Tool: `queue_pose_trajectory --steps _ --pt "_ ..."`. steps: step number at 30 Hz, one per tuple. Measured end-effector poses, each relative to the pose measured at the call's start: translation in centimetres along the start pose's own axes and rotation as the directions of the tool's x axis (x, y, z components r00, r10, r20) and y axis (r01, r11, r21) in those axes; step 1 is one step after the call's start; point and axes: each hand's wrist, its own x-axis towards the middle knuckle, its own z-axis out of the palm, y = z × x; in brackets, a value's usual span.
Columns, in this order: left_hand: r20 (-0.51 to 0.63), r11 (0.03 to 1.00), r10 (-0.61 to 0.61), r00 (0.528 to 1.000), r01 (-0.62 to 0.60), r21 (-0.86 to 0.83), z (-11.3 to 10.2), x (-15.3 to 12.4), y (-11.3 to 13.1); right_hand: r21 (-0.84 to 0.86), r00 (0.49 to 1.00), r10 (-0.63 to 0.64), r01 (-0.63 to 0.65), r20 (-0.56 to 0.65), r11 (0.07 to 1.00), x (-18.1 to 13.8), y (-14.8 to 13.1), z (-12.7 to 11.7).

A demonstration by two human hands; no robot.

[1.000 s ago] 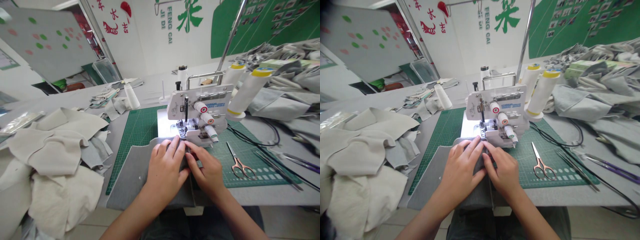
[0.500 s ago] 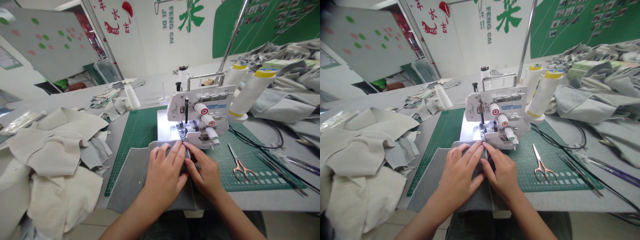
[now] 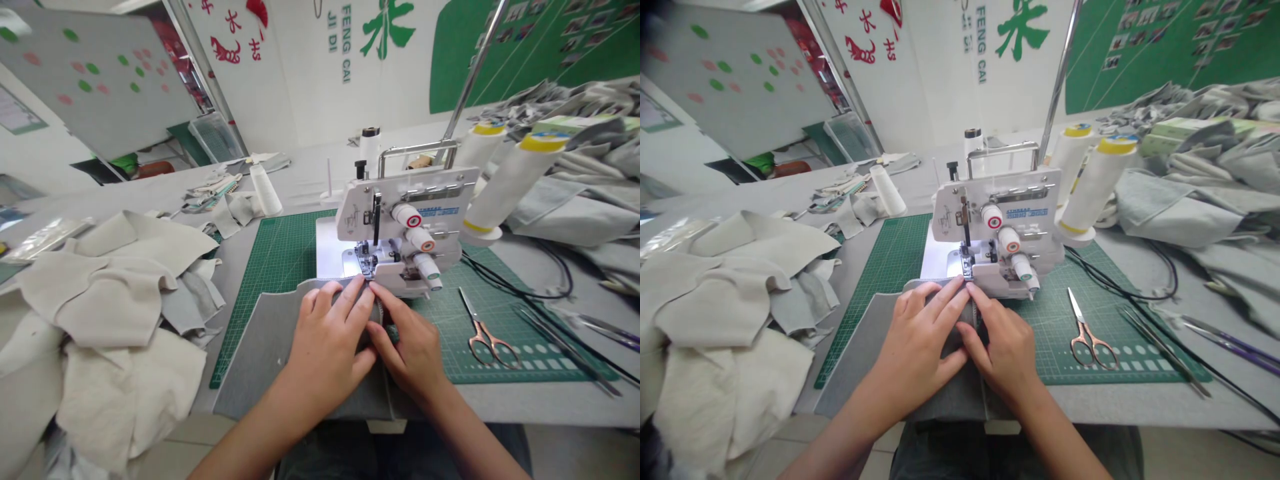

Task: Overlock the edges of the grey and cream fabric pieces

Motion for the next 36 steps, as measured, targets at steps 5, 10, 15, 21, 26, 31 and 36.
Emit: queue_pose_trajectory --steps 5,10,15,21,26,31,36 --pt "0.025 0.906 -0.081 0.996 0.084 -0.416 -1.3 0.9 -1.8 -0.067 0.999 0.035 -0.036 -0.011 0.997 0.0 -0.3 0.1" --pt "-0.096 0.408 -0.39 0.916 0.078 -0.91 -1.4 5.7 -4.3 -0.116 0.998 0.042 -0.046 -0.04 0.992 0.0 -0.7 0.3" --pt "0.096 -0.005 -0.177 0.98 0.096 -0.995 -2.6 11.6 -5.0 -0.115 0.998 0.045 -0.051 -0.054 0.992 -0.2 -0.7 0.5" --pt "0.144 -0.148 -0.032 0.989 0.137 -0.979 -2.2 14.3 -5.1 -0.095 0.998 0.049 -0.052 -0.037 0.994 -0.2 -0.4 0.7" --pt "0.167 -0.245 -0.028 0.986 0.155 -0.957 -1.7 14.6 -5.3 -0.09 0.998 0.044 -0.048 -0.044 0.995 -0.3 -0.5 0.7" --pt "0.155 -0.239 -0.067 0.986 0.135 -0.962 -1.9 14.7 -5.3 -0.088 0.998 0.043 -0.046 -0.046 0.995 -0.3 -0.6 0.7" --pt "0.152 -0.177 -0.057 0.987 0.14 -0.974 -1.8 14.8 -5.5 -0.095 0.998 0.051 -0.055 -0.042 0.994 -0.2 -0.6 0.7"
